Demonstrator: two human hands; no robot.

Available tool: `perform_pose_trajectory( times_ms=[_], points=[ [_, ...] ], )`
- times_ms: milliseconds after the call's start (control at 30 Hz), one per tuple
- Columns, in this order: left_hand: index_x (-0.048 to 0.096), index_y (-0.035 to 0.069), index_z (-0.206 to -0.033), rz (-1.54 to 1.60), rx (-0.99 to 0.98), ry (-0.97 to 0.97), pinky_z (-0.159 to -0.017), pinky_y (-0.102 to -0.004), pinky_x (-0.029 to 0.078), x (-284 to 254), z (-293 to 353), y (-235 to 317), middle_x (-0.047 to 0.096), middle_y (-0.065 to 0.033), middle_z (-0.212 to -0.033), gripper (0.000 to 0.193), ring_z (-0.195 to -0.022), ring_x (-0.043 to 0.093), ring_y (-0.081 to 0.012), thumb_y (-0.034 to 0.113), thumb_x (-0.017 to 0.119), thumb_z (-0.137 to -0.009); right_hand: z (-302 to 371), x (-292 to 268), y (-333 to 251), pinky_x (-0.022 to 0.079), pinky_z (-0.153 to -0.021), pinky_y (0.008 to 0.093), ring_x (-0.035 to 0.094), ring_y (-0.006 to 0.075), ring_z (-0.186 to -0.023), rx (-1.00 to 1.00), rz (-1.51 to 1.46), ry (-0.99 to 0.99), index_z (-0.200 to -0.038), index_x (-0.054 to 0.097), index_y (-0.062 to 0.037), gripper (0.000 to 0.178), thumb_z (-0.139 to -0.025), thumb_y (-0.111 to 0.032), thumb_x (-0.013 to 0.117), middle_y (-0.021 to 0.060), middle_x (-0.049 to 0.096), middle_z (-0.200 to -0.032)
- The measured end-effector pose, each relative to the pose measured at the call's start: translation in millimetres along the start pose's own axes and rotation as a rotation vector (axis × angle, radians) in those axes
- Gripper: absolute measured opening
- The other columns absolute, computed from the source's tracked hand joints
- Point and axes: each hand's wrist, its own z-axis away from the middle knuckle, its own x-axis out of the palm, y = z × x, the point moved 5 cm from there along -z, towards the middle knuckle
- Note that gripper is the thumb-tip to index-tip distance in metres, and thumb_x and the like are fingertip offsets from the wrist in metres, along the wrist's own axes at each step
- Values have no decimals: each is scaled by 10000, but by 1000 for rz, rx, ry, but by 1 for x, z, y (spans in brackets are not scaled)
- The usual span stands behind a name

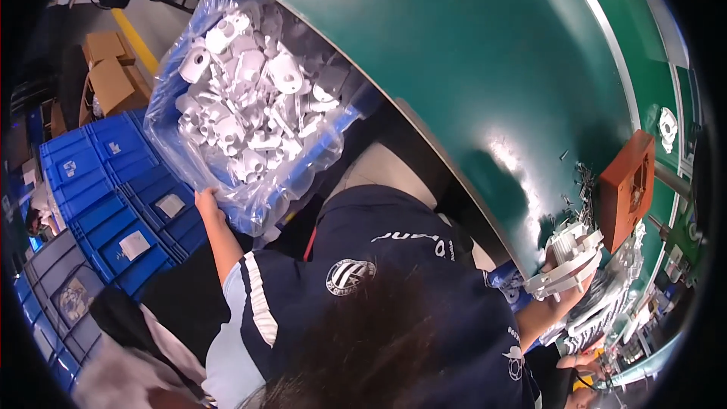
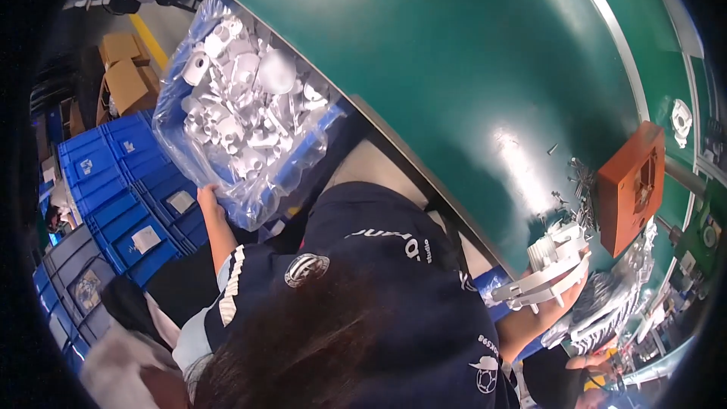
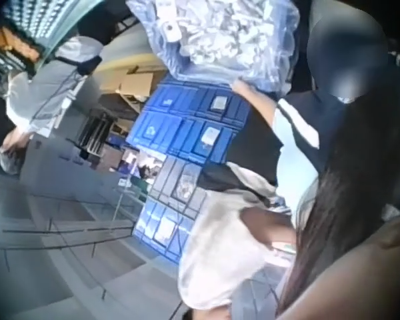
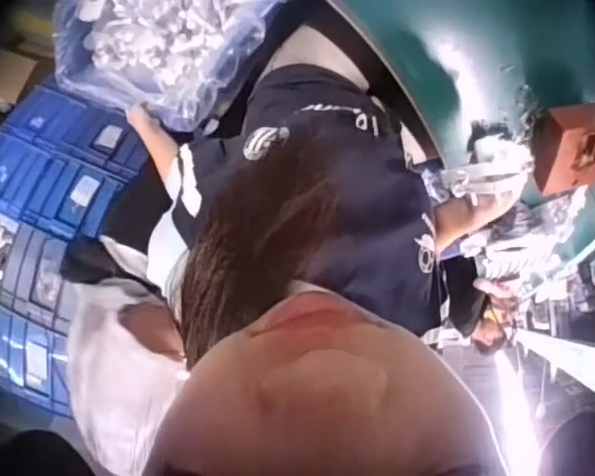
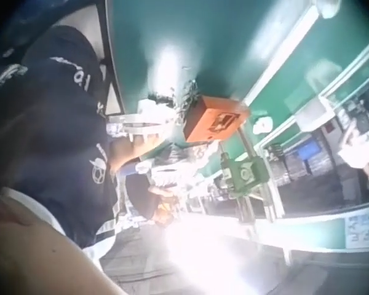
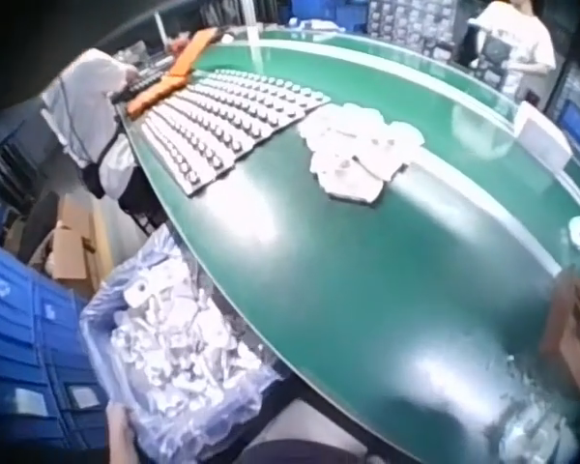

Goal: Assembling components into white plastic parts using a manual press machine on a production line.

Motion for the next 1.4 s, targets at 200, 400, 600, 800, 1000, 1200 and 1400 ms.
perform_pose_trajectory(
  times_ms=[200, 400, 600, 800, 1000, 1200, 1400],
  points=[
    [459, -60, -1127, -26, -36, 191, -815, -323, 423, -4, 31, 2, 548, -142, -1051, 557, -931, 532, -258, -38, 503, -572, -12, -10, 9, 520, -530, 251, 621, 257, -763, 110, -116, -186, -1261, 366, 21, 623, -734, -171, 636, 199, 547, -1095],
    [493, -52, -1073, 105, 32, 135, -763, -338, 446, 47, 74, 22, 566, -125, -965, 490, -841, 555, -260, -38, 477, -583, -8, 34, -51, 351, -425, 243, 425, 144, -450, 88, 66, 89, -1051, 489, -39, 335, -836, -289, 550, 58, 488, -706],
    [536, -63, -993, 123, 54, 113, -622, -293, 451, 32, 49, 21, 598, -102, -864, 432, -719, 568, -207, -82, 453, -569, 17, 70, -65, 435, -538, 246, 521, 122, -600, 336, -173, -208, -868, 530, -30, 172, -855, -188, 464, 31, 525, -716],
    [560, -57, -938, 57, 210, 38, -609, -294, 440, 22, 12, 13, 599, -102, -808, 397, -684, 569, -215, -34, 444, -559, 62, 35, -20, 481, -660, 267, 576, 158, -760, 299, -630, -411, -1066, 524, -21, 289, -826, -176, 569, 47, 564, -865],
    [557, -40, -913, 0, 355, 95, -573, -307, 421, 1, 23, 24, 568, -96, -753, 353, -644, 532, -206, -11, 443, -580, 121, -4, 13, 486, -680, 276, 570, 149, -769, 304, -639, -362, -1080, 510, -25, 325, -767, -92, 567, 35, 550, -882],
    [544, -35, -947, 15, 422, -33, -610, -344, 427, 39, 23, 19, 564, -96, -764, 360, -668, 529, -215, 20, 486, -596, 148, -2, -47, 394, -564, 203, 500, 78, -659, 393, -523, -200, -911, 489, -38, 202, -733, -109, 550, -5, 506, -748],
    [475, -44, -1187, -421, 1162, 491, -860, -343, 428, -12, 116, 118, 580, -175, -1082, 501, -987, 555, -287, 60, 562, -705, 128, 36, -93, 427, -681, 202, 549, 88, -815, 242, -556, -686, -1106, 508, -2, 321, -808, -123, 505, 20, 574, -912]
  ],
)
